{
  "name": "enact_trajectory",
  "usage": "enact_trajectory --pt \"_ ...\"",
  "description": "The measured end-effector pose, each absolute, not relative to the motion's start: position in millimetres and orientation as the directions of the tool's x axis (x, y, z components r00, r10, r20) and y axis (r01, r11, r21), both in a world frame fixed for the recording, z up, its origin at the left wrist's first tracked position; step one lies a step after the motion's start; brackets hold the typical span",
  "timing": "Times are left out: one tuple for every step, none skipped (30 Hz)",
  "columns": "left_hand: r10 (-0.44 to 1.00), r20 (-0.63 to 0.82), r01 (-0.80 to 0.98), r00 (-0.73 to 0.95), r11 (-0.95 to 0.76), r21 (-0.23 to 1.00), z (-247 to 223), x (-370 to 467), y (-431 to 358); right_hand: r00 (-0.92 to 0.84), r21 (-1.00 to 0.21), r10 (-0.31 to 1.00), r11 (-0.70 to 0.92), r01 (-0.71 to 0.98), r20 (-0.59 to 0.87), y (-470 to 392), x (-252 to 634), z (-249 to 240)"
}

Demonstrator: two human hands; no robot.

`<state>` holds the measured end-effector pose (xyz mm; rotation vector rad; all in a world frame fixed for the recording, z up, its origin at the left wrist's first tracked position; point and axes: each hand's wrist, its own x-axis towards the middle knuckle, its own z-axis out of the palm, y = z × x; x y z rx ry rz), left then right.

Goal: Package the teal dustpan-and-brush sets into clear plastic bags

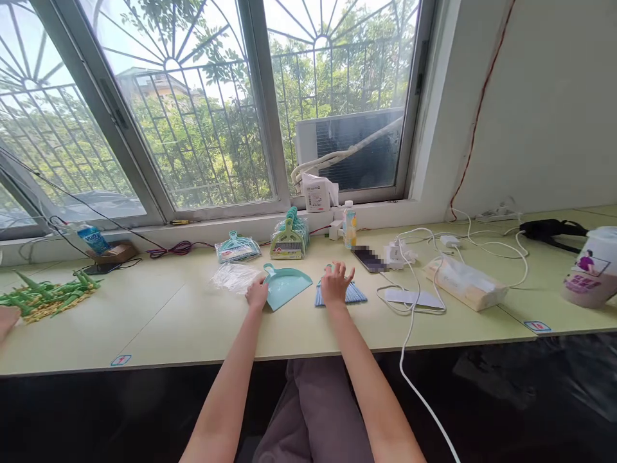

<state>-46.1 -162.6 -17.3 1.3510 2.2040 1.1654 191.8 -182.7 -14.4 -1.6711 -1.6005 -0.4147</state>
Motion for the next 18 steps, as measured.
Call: enact_trajectory --pt "0.847 0.151 0.602 -0.51 0.227 0.766 -18.4 -46.8 -161.8 0.109 -0.282 0.704 0.134 0.95 0.702 -181.8 187.4 -11.9" --pt "0.85 0.16 0.61 -0.502 0.216 0.763 -19.3 -49.1 -160.8 0.055 -0.259 0.72 0.176 0.95 0.692 -178.5 182.4 -8.8" --pt "0.858 0.179 0.624 -0.481 0.191 0.758 -20.1 -53.3 -159.3 -0.001 -0.232 0.747 0.209 0.95 0.665 -172.5 176.7 -5.4" --pt "0.871 0.206 0.642 -0.445 0.15 0.752 -20.8 -59.6 -157.5 -0.061 -0.2 0.781 0.234 0.952 0.621 -163.9 170.5 -1.8" --pt "0.887 0.243 0.665 -0.392 0.091 0.741 -21.4 -68.0 -155.1 -0.132 -0.152 0.816 0.259 0.954 0.563 -152.9 163.6 1.7" --pt "0.899 0.282 0.684 -0.336 0.027 0.729 -22.1 -78.0 -152.4 -0.204 -0.096 0.843 0.288 0.953 0.498 -140.2 156.2 4.9" --pt "0.906 0.315 0.697 -0.284 -0.03 0.717 -22.8 -89.1 -149.2 -0.274 -0.036 0.857 0.321 0.946 0.436 -126.4 148.3 7.4" --pt "0.905 0.342 0.706 -0.253 -0.069 0.705 -23.5 -100.4 -145.9 -0.34 0.023 0.858 0.36 0.933 0.384 -112.3 139.8 9.0" --pt "0.904 0.354 0.703 -0.241 -0.089 0.706 -24.2 -111.2 -142.4 -0.385 0.056 0.849 0.392 0.918 0.361 -98.2 131.0 9.6" --pt "0.902 0.355 0.689 -0.245 -0.095 0.718 -25.0 -120.7 -139.0 -0.426 0.085 0.833 0.425 0.901 0.354 -84.7 122.0 9.0" --pt "0.9 0.346 0.666 -0.264 -0.089 0.741 -25.9 -128.4 -135.9 -0.467 0.113 0.81 0.459 0.881 0.354 -71.9 113.3 7.4" --pt "0.9 0.328 0.634 -0.286 -0.078 0.769 -26.8 -133.9 -133.1 -0.499 0.135 0.79 0.485 0.864 0.357 -59.7 105.0 4.8" --pt "0.901 0.307 0.602 -0.307 -0.066 0.796 -27.7 -137.2 -130.9 -0.524 0.152 0.774 0.505 0.85 0.356 -48.2 97.6 1.7" --pt "0.903 0.288 0.579 -0.32 -0.054 0.813 -28.7 -138.5 -129.4 -0.537 0.162 0.766 0.515 0.842 0.354 -37.0 91.3 -1.7" --pt "0.905 0.277 0.571 -0.323 -0.047 0.819 -29.6 -138.0 -128.6 -0.535 0.161 0.767 0.514 0.843 0.353 -26.2 86.2 -5.1" --pt "0.909 0.276 0.58 -0.313 -0.047 0.814 -30.3 -136.3 -128.5 -0.52 0.15 0.776 0.502 0.852 0.356 -15.7 82.5 -8.2" --pt "0.915 0.279 0.598 -0.293 -0.053 0.8 -30.8 -133.8 -129.0 -0.501 0.138 0.786 0.486 0.863 0.362 -5.5 80.1 -11.0" --pt "0.921 0.285 0.62 -0.267 -0.062 0.782 -31.0 -131.0 -129.9 -0.481 0.127 0.795 0.47 0.874 0.369 4.4 78.9 -13.2"
